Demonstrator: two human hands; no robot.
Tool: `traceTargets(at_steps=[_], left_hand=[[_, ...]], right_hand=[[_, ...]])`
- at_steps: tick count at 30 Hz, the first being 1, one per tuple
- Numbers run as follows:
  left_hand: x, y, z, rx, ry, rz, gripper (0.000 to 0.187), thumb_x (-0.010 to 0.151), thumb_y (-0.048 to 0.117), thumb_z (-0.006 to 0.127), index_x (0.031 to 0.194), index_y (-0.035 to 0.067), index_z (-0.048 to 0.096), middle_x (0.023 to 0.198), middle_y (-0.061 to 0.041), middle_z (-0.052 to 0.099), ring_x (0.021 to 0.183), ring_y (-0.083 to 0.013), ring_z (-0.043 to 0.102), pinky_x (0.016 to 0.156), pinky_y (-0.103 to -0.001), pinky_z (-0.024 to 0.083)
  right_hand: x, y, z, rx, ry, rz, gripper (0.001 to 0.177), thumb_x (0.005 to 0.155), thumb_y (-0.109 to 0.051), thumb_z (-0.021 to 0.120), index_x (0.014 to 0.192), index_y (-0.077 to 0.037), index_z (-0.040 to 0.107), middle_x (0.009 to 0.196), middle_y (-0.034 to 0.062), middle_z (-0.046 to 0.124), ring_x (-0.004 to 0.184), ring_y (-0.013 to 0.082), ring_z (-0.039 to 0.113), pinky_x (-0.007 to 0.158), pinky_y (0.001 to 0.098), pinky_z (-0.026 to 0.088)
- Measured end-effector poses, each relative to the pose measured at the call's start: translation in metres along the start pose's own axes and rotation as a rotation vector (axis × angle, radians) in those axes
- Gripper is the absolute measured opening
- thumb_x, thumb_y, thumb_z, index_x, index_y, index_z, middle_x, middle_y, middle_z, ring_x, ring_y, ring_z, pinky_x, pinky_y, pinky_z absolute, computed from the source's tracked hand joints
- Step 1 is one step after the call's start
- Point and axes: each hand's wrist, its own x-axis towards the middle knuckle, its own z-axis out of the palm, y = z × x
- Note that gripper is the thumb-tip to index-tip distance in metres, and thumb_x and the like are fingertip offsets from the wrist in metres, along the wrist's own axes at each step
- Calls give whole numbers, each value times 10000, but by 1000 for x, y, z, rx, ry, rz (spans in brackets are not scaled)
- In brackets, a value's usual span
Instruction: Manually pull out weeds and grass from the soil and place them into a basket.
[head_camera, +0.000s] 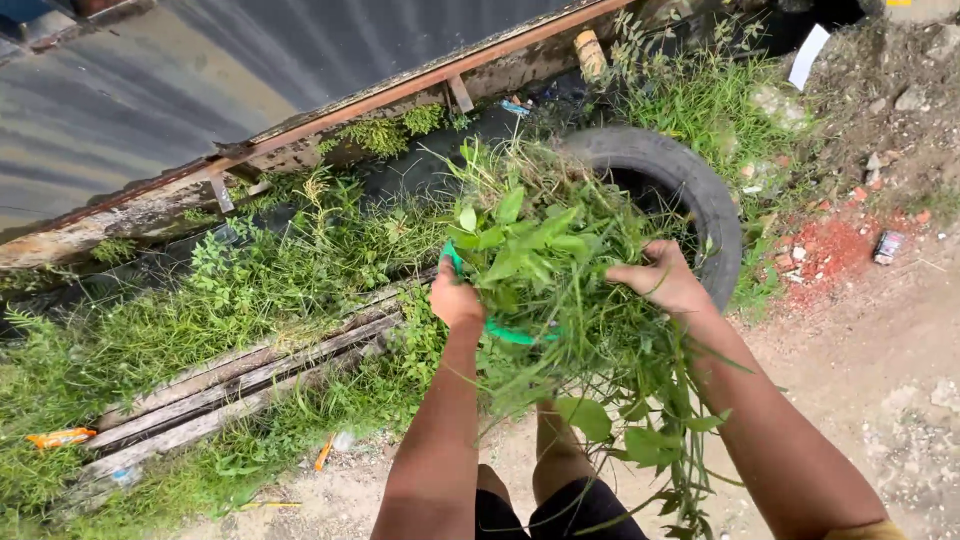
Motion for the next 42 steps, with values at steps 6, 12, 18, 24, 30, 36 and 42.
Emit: traceTargets(at_steps=[6, 12, 18, 24, 30, 36, 42], left_hand=[[14, -2, -20, 570, 190, 357, 212, 850, 115, 668, 1045, 133, 587, 875, -165, 735, 802, -422, 704, 713, -549, 552], [7, -7, -35, 508, 277, 307, 220, 822, 145, 710, 962, 104, 545, 803, -176, 709, 737, -439, 694, 662, -557, 546], [-10, -39, -35, 496, 329, 298, 245, 848, 211, 749, 915, 70, 561, 724, -205, 677, 685, -458, 668, 628, -570, 532], [-45, -35, -42, 336, 359, 325, 175, 850, 150, 724, 840, 50, 580, 614, -159, 578, 525, -340, 578, 564, -467, 494], [-66, -23, -48, 209, 289, 265, 179, 865, 111, 684, 739, 56, 569, 554, -37, 549, 476, -106, 461, 491, -320, 408], [-68, -16, -43, 252, 308, 173, 258, 849, 168, 712, 655, 71, 572, 492, -4, 502, 458, -60, 413, 445, -288, 352], [-79, 21, -35, 178, 13, 302, 436, 991, 295, 685, 691, 26, 518, 523, -26, 431, 479, -113, 366, 452, -346, 314]], right_hand=[[44, 54, -158, -59, -349, -18, 651, 880, -315, 726, 1398, 19, 518, 1161, 170, 777, 1114, 232, 732, 992, 333, 554], [66, 89, -230, 277, -210, 63, 645, 770, -212, 814, 1328, -25, 550, 1164, 113, 738, 1058, 204, 725, 879, 377, 557], [171, 224, -102, -266, -220, -129, 347, 785, -189, 835, 1062, 1, 745, 960, 146, 773, 847, 247, 688, 759, 421, 575], [205, 258, 67, -1111, -295, 273, 659, 885, -451, 779, 1399, -110, 547, 1414, 203, 539, 1236, 383, 603, 965, 465, 538], [247, 289, 185, -1142, -252, -94, 315, 875, -265, 731, 1139, -96, 708, 1207, 189, 645, 1086, 387, 666, 884, 489, 583], [282, 414, 262, -773, -255, -31, 307, 989, -203, 555, 1238, -22, 554, 1103, 328, 657, 913, 500, 662, 774, 587, 550], [146, 122, 113, -912, -150, -399, 613, 875, -324, 744, 1423, -112, 572, 1432, 182, 524, 1258, 441, 556, 1042, 519, 463]])
